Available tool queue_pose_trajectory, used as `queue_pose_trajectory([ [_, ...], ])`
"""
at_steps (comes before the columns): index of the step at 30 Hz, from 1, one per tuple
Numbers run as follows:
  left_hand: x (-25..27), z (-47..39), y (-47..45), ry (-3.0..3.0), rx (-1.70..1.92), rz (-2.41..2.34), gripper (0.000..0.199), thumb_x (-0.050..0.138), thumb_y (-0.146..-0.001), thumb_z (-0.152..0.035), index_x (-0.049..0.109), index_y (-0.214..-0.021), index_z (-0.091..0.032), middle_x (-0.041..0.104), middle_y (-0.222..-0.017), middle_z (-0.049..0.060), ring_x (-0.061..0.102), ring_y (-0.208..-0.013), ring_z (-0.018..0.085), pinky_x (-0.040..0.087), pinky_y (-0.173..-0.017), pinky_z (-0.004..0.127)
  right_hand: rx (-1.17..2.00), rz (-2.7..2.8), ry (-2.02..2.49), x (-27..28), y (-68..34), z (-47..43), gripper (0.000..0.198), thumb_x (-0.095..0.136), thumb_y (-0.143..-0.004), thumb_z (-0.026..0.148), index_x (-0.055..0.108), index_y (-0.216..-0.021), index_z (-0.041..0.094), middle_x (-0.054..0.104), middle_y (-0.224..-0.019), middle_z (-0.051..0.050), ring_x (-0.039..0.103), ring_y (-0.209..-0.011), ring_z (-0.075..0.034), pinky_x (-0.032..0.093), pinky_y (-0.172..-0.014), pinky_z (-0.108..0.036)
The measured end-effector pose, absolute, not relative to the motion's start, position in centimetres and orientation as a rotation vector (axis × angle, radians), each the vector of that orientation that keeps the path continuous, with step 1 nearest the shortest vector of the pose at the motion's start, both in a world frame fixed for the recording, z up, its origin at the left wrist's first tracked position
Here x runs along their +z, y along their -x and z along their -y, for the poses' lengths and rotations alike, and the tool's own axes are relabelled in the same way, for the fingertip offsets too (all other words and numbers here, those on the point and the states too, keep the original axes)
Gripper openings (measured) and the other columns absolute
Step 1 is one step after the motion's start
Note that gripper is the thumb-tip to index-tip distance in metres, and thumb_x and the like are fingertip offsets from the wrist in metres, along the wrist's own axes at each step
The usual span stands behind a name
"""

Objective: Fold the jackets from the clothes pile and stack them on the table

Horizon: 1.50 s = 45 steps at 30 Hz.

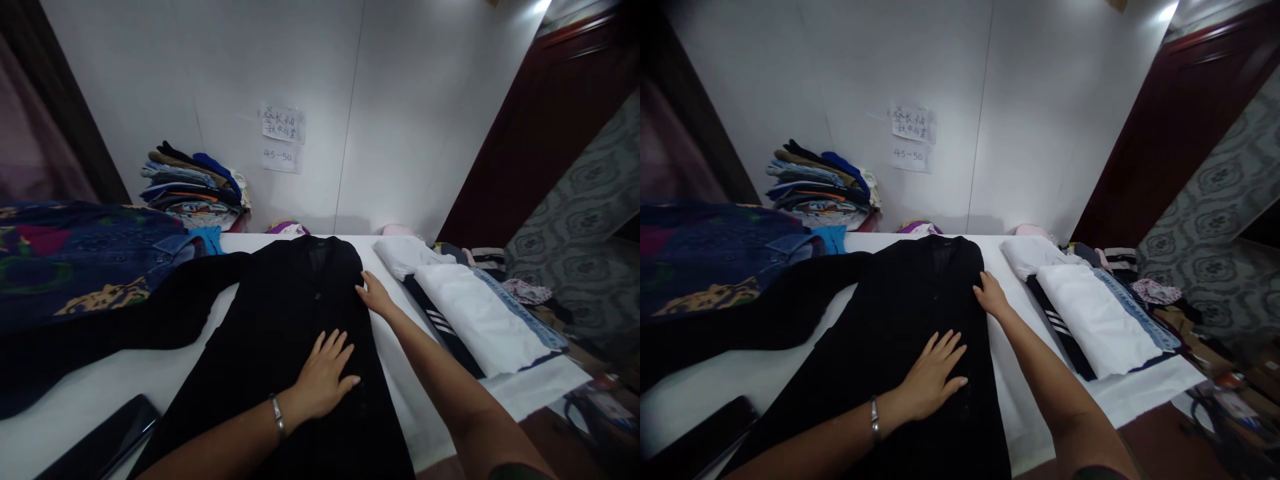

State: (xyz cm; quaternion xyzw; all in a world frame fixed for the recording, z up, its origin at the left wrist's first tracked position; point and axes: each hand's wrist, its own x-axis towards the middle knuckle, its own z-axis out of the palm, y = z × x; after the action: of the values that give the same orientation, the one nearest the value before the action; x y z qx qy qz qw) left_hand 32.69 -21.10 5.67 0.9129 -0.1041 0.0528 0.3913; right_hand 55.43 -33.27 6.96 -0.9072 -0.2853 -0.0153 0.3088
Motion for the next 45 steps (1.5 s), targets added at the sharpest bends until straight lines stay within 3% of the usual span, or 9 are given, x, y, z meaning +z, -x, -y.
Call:
queue_pose_trajectory([
  [3,4.4,21.8,-32.5,-2.551,0.089,0.272,0.06,0.046,-0.089,-0.053,0.045,-0.14,-0.022,0.031,-0.153,0.01,0.019,-0.144,0.029,0.01,-0.118,0.055,-0.154,0.811,2.535,8.0,-57.3,31.0,0.061,0.046,-0.09,0.039,0.037,-0.143,0.011,0.031,-0.151,-0.015,0.024,-0.141,-0.028,0.023,-0.114,-0.042],
  [12,3.6,21.4,-32.1,-2.734,0.202,0.34,0.06,0.043,-0.091,-0.052,0.034,-0.146,-0.028,0.028,-0.155,0.006,0.023,-0.143,0.027,0.025,-0.115,0.056,0.079,0.653,2.766,7.9,-63.9,24.2,0.079,0.027,-0.093,0.059,0.015,-0.151,0.006,0.007,-0.158,-0.016,-0.002,-0.146,-0.029,0.006,-0.115,-0.048],
  [16,2.8,21.3,-32.5,-2.782,0.215,0.358,0.062,0.047,-0.09,-0.047,0.031,-0.147,-0.026,0.025,-0.155,0.008,0.023,-0.143,0.029,0.028,-0.113,0.057,0.359,0.72,2.753,4.8,-65.7,22.3,0.085,0.025,-0.09,0.066,0.019,-0.15,0.007,0.009,-0.158,-0.015,0.008,-0.146,-0.028,0.014,-0.115,-0.044],
  [24,2.4,21.2,-32.8,-2.826,0.316,0.39,0.064,0.051,-0.088,-0.046,0.035,-0.146,-0.023,0.032,-0.152,0.011,0.028,-0.141,0.031,0.033,-0.111,0.057,0.413,0.748,2.786,5.0,-66.6,21.8,0.084,0.03,-0.088,0.069,0.025,-0.15,0.012,0.012,-0.158,-0.013,0.01,-0.145,-0.03,0.014,-0.114,-0.048],
  [26,2.3,21.2,-32.7,-2.831,0.345,0.398,0.065,0.051,-0.088,-0.046,0.033,-0.146,-0.023,0.033,-0.152,0.011,0.029,-0.14,0.03,0.034,-0.11,0.057,0.39,0.735,2.812,5.8,-66.8,21.5,0.083,0.031,-0.088,0.068,0.027,-0.149,0.011,0.014,-0.158,-0.015,0.006,-0.145,-0.032,0.008,-0.114,-0.054],
  [30,1.9,21.0,-32.9,-2.845,0.395,0.421,0.065,0.051,-0.088,-0.048,0.034,-0.146,-0.023,0.034,-0.151,0.011,0.032,-0.139,0.031,0.036,-0.109,0.056,0.301,0.789,2.809,6.1,-67.1,20.4,0.083,0.021,-0.09,0.067,0.009,-0.153,0.015,0.001,-0.159,-0.011,-0.008,-0.146,-0.028,-0.001,-0.114,-0.052],
  [34,1.5,21.1,-33.1,-2.842,0.444,0.408,0.063,0.052,-0.086,-0.049,0.04,-0.142,-0.023,0.037,-0.15,0.011,0.035,-0.137,0.031,0.037,-0.108,0.055,0.408,0.854,2.785,4.7,-66.9,19.9,0.08,0.028,-0.088,0.068,0.018,-0.152,0.021,0.004,-0.16,-0.008,-0.001,-0.146,-0.027,0.008,-0.114,-0.052],
  [38,1.7,21.4,-33.1,-2.815,0.383,0.335,0.06,0.048,-0.087,-0.053,0.044,-0.14,-0.024,0.04,-0.149,0.01,0.036,-0.137,0.03,0.035,-0.11,0.056,0.404,0.85,2.761,4.6,-66.6,20.1,0.077,0.028,-0.089,0.067,0.022,-0.151,0.022,0.006,-0.16,-0.007,0.0,-0.146,-0.026,0.007,-0.114,-0.052],
  [45,3.3,21.6,-32.6,-2.79,0.235,0.29,0.059,0.043,-0.091,-0.051,0.039,-0.143,-0.026,0.034,-0.152,0.008,0.028,-0.141,0.027,0.027,-0.115,0.054,0.366,0.781,2.713,7.0,-63.0,23.6,0.069,0.019,-0.094,0.061,0.029,-0.149,0.021,0.02,-0.157,-0.009,0.013,-0.145,-0.028,0.012,-0.114,-0.05],
])
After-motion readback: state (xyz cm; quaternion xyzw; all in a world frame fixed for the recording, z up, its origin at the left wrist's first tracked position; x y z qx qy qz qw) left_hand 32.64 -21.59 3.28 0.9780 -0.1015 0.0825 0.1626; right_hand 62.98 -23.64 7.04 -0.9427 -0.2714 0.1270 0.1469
